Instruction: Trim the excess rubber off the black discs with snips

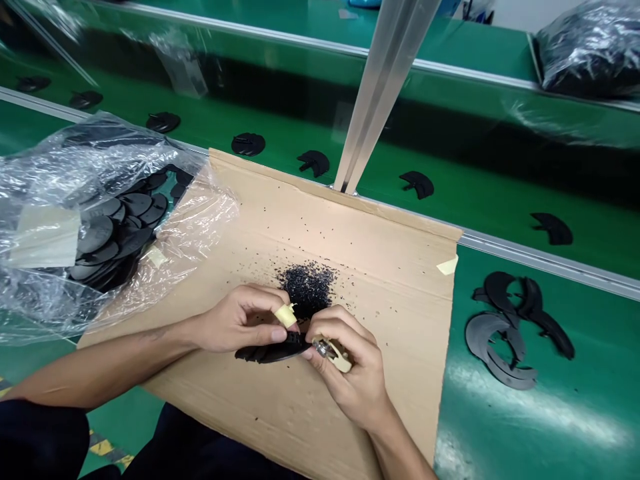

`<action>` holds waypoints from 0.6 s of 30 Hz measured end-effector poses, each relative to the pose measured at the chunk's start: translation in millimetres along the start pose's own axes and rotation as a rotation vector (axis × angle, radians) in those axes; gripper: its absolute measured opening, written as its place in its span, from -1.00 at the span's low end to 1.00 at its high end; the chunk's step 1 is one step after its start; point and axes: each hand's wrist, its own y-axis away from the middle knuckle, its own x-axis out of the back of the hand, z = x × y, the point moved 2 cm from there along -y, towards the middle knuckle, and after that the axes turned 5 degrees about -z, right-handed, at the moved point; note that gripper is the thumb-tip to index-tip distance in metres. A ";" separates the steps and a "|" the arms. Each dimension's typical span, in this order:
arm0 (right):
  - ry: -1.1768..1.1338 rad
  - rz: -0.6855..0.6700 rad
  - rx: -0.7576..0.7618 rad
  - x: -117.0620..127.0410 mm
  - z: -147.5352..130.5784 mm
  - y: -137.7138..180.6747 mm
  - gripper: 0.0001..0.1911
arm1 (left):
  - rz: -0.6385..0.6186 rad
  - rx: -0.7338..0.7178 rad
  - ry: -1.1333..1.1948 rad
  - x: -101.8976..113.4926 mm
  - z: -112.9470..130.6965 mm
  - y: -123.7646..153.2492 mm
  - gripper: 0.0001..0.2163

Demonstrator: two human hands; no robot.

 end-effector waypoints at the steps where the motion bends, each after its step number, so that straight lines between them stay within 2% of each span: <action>1: 0.007 -0.013 0.004 0.1 0.1 -0.2 -0.93 | -0.009 0.004 0.003 0.1 -0.2 -0.1 -0.82; 6: -0.014 -0.077 0.027 1.5 -1.3 -2.9 -0.93 | -0.031 0.022 0.068 0.3 -1.1 -0.8 -0.84; 13: 0.080 -0.177 0.043 1.0 -1.3 -1.7 -0.92 | -0.149 0.104 0.020 1.8 -2.5 0.6 -0.85; 18: 0.110 -0.112 0.119 -0.2 4.3 0.6 -0.87 | -0.070 0.050 -0.034 -1.3 -0.8 0.9 -0.85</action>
